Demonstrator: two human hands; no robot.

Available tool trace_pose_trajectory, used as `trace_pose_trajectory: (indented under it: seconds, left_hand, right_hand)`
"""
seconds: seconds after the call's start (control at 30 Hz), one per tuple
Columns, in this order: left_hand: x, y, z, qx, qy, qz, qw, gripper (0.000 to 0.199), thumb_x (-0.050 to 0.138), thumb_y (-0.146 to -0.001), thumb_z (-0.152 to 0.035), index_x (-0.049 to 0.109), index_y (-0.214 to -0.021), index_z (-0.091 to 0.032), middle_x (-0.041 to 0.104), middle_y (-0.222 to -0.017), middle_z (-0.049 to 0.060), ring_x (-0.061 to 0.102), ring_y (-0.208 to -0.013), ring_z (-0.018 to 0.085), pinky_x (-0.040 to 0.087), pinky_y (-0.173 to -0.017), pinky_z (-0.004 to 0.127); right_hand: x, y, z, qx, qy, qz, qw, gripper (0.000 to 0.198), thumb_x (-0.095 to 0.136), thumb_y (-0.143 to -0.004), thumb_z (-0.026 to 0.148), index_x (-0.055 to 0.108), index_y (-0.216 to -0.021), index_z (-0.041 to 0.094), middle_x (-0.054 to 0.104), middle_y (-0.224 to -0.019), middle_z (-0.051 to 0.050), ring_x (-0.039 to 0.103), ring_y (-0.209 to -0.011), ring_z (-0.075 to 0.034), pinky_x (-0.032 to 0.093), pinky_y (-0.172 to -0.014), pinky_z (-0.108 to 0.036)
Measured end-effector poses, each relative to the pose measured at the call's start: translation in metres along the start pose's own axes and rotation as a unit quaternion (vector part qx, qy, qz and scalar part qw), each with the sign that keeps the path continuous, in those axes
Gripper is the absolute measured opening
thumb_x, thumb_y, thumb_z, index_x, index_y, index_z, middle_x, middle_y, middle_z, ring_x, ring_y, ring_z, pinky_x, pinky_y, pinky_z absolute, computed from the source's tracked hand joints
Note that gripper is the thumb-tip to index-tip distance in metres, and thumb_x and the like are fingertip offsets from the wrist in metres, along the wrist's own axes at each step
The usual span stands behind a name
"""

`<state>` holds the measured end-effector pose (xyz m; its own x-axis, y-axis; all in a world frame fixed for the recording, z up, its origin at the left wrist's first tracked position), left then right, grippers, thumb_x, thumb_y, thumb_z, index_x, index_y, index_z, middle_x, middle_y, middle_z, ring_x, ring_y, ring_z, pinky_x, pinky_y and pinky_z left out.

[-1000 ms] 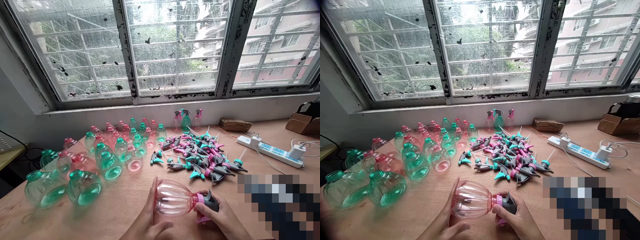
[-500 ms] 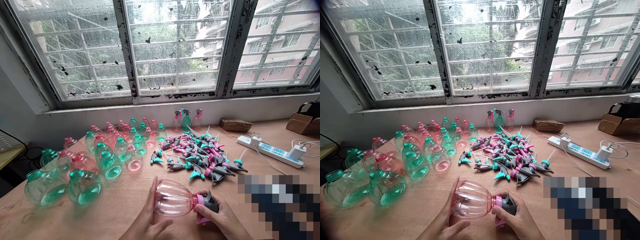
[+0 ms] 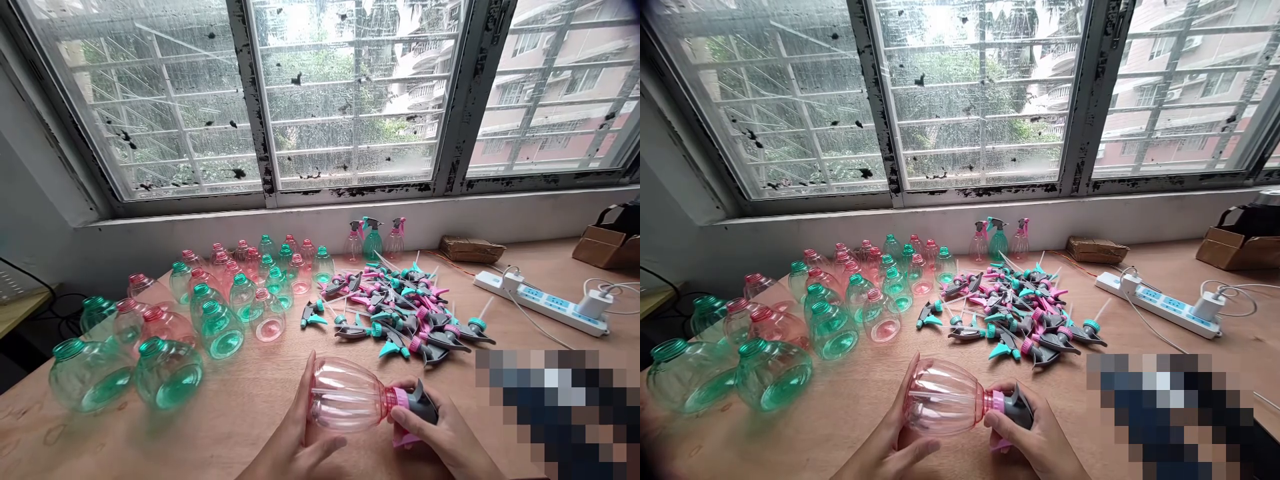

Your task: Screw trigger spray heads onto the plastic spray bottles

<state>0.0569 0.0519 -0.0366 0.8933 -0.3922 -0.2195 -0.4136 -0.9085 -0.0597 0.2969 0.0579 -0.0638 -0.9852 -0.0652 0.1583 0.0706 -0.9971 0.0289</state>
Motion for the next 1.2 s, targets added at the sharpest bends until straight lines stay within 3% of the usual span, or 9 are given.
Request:
trace_pose_trajectory:
  seconds: [0.2, 0.33, 0.43, 0.57, 0.77, 0.97, 1.1, 1.2]
  left_hand:
    - [0.000, -0.003, 0.010, 0.018, -0.012, 0.030, 0.999, 0.116, 0.074, -0.084, -0.048, -0.014, -0.158, -0.031, 0.009, -0.171, 0.006, 0.013, -0.155, 0.034, 0.007, -0.127, 0.047]
    - [0.000, 0.000, 0.002, 0.004, 0.017, 0.006, 1.000, 0.102, 0.068, -0.088, -0.052, 0.001, -0.161, -0.027, 0.015, -0.170, 0.008, 0.018, -0.153, 0.035, 0.010, -0.127, 0.047]
    - [0.002, 0.001, -0.001, -0.011, 0.022, 0.006, 1.000, 0.099, 0.069, -0.088, -0.052, 0.007, -0.160, -0.028, 0.023, -0.167, 0.009, 0.030, -0.148, 0.034, 0.018, -0.125, 0.045]
    - [0.002, 0.000, -0.001, -0.005, 0.003, 0.003, 1.000, 0.102, 0.068, -0.089, -0.052, -0.002, -0.160, -0.030, 0.029, -0.163, 0.009, 0.045, -0.137, 0.030, 0.030, -0.119, 0.039]
    - [0.001, 0.000, -0.006, -0.008, 0.004, 0.001, 1.000, 0.106, 0.071, -0.087, -0.049, -0.005, -0.159, -0.031, 0.023, -0.166, 0.008, 0.038, -0.143, 0.032, 0.028, -0.121, 0.039]
    - [0.000, 0.000, 0.000, -0.012, 0.031, 0.006, 0.999, 0.093, 0.070, -0.089, -0.047, 0.015, -0.160, -0.026, 0.046, -0.152, 0.012, 0.035, -0.144, 0.037, 0.024, -0.122, 0.048]
    - [0.001, -0.001, 0.004, -0.009, 0.027, 0.008, 1.000, 0.098, 0.071, -0.089, -0.045, 0.004, -0.160, -0.033, 0.027, -0.165, 0.008, 0.038, -0.143, 0.033, 0.024, -0.123, 0.045]
    - [0.002, -0.001, 0.000, 0.004, 0.014, -0.001, 1.000, 0.099, 0.069, -0.091, -0.045, -0.002, -0.159, -0.035, 0.016, -0.169, 0.004, 0.028, -0.150, 0.030, 0.013, -0.126, 0.042]
  right_hand:
    - [-0.001, 0.000, 0.000, -0.004, -0.001, -0.001, 1.000, 0.041, 0.088, -0.068, 0.046, 0.071, -0.093, 0.018, 0.074, -0.060, 0.001, 0.068, -0.054, -0.019, 0.055, -0.055, -0.028]
    - [-0.001, 0.001, 0.001, -0.004, -0.001, 0.008, 1.000, 0.038, 0.088, -0.070, 0.042, 0.071, -0.094, 0.017, 0.075, -0.060, 0.002, 0.066, -0.054, -0.016, 0.053, -0.054, -0.025]
    - [0.001, 0.000, 0.002, -0.003, -0.004, 0.018, 1.000, 0.038, 0.086, -0.074, 0.042, 0.069, -0.095, 0.016, 0.075, -0.058, 0.001, 0.067, -0.052, -0.017, 0.052, -0.054, -0.026]
    - [0.000, 0.000, 0.001, 0.000, 0.002, 0.011, 1.000, 0.039, 0.085, -0.074, 0.044, 0.068, -0.095, 0.016, 0.074, -0.059, 0.000, 0.068, -0.053, -0.018, 0.053, -0.055, -0.029]
    - [-0.001, 0.000, -0.001, -0.001, 0.003, 0.011, 1.000, 0.039, 0.086, -0.072, 0.043, 0.069, -0.095, 0.016, 0.074, -0.061, 0.001, 0.067, -0.054, -0.018, 0.053, -0.055, -0.028]
    - [0.000, 0.000, 0.000, -0.002, 0.002, 0.015, 1.000, 0.040, 0.086, -0.072, 0.043, 0.068, -0.096, 0.016, 0.074, -0.060, 0.001, 0.066, -0.054, -0.016, 0.051, -0.054, -0.026]
    - [-0.001, 0.000, 0.000, 0.005, -0.012, 0.014, 1.000, 0.041, 0.085, -0.074, 0.045, 0.067, -0.096, 0.016, 0.075, -0.059, 0.001, 0.067, -0.053, -0.017, 0.052, -0.055, -0.027]
    - [-0.001, -0.001, -0.001, 0.006, -0.009, 0.010, 1.000, 0.041, 0.086, -0.073, 0.044, 0.068, -0.096, 0.016, 0.074, -0.060, 0.001, 0.067, -0.054, -0.017, 0.051, -0.055, -0.028]
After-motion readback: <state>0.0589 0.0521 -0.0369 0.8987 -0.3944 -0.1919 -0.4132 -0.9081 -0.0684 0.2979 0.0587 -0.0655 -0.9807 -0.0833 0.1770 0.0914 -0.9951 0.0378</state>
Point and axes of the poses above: each hand's wrist, its own y-axis away from the middle knuckle, its own x-axis out of the palm, z = x × y, the point moved 5 cm from there along -y, towards the middle knuckle
